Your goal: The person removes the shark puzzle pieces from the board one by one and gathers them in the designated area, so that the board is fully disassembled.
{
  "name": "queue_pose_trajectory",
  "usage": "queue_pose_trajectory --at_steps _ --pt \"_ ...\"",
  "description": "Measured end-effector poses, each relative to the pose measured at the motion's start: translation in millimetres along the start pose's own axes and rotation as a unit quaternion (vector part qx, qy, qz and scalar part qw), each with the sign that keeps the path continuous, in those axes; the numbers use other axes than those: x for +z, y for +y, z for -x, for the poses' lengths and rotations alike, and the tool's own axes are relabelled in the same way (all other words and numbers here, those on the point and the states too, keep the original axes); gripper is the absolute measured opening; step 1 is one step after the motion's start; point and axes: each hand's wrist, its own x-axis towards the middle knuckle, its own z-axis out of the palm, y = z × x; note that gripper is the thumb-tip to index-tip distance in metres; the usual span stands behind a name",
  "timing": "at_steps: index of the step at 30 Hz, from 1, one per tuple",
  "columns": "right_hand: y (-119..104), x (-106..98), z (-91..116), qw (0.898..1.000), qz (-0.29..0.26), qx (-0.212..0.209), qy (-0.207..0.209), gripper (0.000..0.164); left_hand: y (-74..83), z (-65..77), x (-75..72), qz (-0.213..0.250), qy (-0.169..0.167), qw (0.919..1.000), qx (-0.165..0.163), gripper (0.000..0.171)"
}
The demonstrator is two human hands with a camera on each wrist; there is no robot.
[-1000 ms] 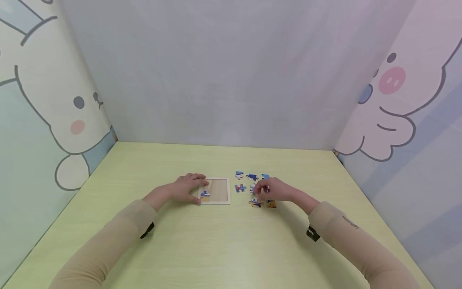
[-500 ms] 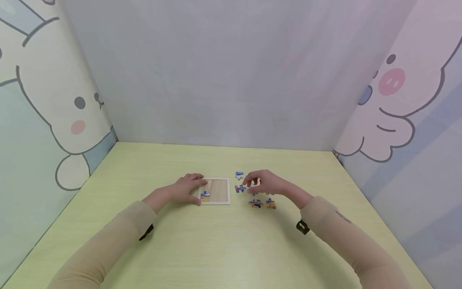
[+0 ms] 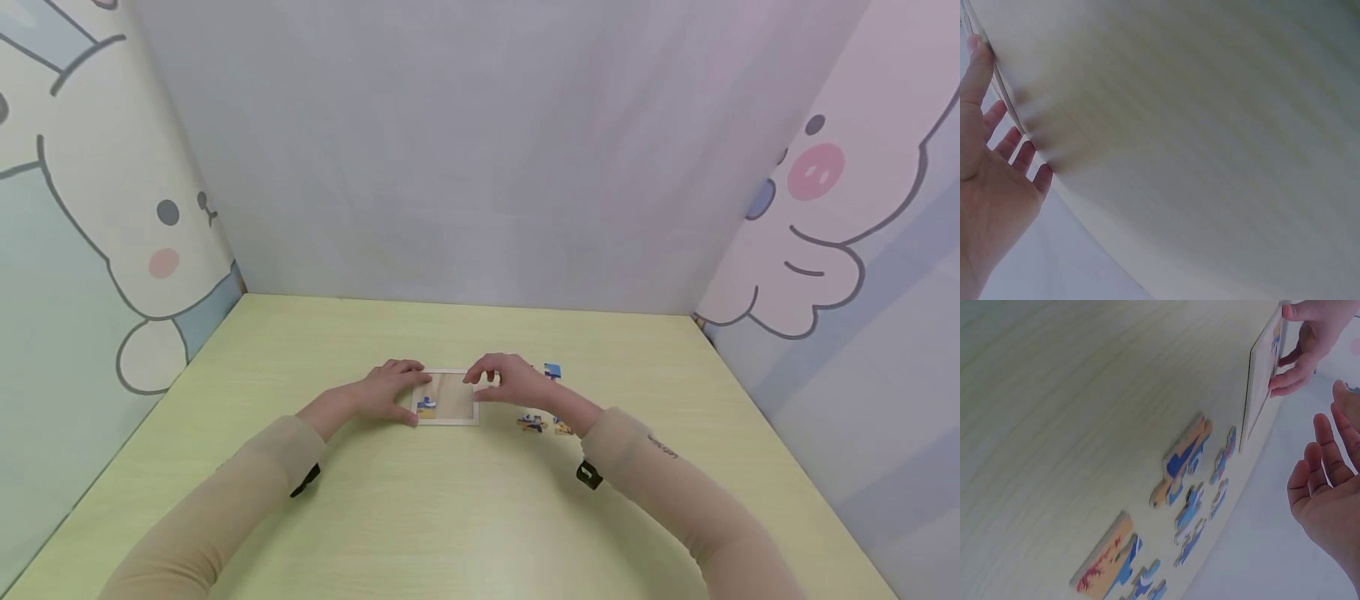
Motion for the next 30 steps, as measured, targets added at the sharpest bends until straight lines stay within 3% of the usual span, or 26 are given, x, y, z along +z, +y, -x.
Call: queue_pose_trajectory --at_steps 16,22,30 --pt "2 38 -30 0.998 -0.030 0.036 -0.046 0.036 -4.3 -2.6 2.0 -0.003 0.002 1.0000 0.005 0.081" --pt "1 42 -37 0.997 -0.010 0.042 -0.066 0.040 -5.3 -3.2 2.7 -0.007 0.003 0.9999 0.007 0.082" --pt "1 46 -45 0.995 0.051 0.007 -0.084 0.044 -3.8 0.4 0.3 -0.009 0.002 0.9999 0.012 0.081"
